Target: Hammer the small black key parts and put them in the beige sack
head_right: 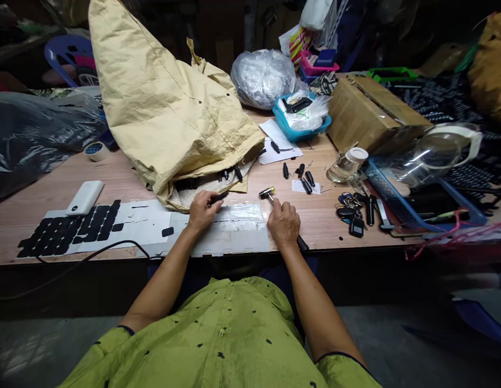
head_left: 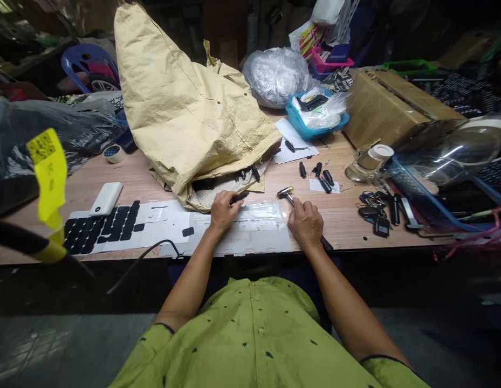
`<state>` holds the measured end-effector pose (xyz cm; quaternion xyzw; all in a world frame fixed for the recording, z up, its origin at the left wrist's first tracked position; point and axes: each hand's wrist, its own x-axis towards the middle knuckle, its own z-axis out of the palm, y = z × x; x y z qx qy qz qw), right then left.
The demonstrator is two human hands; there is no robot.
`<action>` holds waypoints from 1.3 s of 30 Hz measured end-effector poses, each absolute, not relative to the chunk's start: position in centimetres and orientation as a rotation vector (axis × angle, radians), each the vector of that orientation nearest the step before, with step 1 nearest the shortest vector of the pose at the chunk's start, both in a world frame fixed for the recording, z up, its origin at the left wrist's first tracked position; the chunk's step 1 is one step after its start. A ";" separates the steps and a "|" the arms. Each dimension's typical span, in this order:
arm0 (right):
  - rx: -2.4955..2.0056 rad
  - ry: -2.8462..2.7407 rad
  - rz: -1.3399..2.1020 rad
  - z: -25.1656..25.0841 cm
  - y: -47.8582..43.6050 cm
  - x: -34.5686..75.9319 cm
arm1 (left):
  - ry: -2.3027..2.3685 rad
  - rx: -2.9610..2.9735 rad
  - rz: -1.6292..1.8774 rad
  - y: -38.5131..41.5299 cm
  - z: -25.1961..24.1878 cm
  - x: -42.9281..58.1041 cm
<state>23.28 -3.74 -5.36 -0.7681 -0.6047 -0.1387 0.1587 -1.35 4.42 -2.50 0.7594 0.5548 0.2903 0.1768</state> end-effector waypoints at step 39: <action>-1.646 -1.680 0.303 -3.8 -8.0 18.2 | 1.322 2.002 0.702 2.9 -4.6 1.1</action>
